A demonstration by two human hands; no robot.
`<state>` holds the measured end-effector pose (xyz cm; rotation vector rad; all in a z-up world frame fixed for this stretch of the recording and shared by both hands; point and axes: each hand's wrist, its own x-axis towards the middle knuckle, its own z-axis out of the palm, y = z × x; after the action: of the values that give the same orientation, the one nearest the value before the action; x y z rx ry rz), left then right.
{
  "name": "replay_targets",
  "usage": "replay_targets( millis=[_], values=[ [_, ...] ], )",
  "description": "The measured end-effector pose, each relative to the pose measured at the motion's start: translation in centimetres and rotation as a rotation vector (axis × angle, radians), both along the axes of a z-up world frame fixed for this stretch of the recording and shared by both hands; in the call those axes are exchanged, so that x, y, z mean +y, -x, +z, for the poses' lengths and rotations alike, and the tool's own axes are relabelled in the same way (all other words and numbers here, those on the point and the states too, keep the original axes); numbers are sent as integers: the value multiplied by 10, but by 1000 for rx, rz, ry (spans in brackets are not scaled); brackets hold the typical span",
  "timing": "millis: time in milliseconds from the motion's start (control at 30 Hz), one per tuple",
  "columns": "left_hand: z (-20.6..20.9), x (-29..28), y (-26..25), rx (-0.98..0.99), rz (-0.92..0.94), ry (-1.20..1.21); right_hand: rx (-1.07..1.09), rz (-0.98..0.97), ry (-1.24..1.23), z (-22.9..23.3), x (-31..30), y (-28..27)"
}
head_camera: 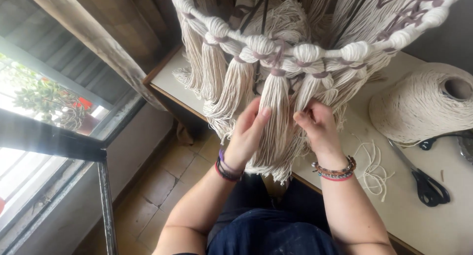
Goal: Tying decorative knots on a macrame chandelier using cotton cord and scissors.
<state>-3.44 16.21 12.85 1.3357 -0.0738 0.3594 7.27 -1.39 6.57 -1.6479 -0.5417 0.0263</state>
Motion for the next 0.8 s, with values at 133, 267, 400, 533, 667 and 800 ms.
replay_targets(
  millis=[133, 267, 400, 533, 667, 800],
  values=[
    [-39, 23, -31, 45, 143, -96, 89, 58, -101, 97, 51, 37],
    [-38, 29, -37, 41, 286, -277, -51, 46, -226, 76, 67, 19],
    [-41, 30, -38, 48, 292, -285, -122, -34, -241, 80, 70, 17],
    [-36, 36, -38, 2, 237, -167, -151, -45, -156, 90, 62, 26],
    [-28, 35, -38, -50, 132, -30, -86, 19, -137, 78, 57, 21],
    [-35, 36, -40, -62, 80, -62, -46, 173, -168, 64, 58, 11]
  ],
)
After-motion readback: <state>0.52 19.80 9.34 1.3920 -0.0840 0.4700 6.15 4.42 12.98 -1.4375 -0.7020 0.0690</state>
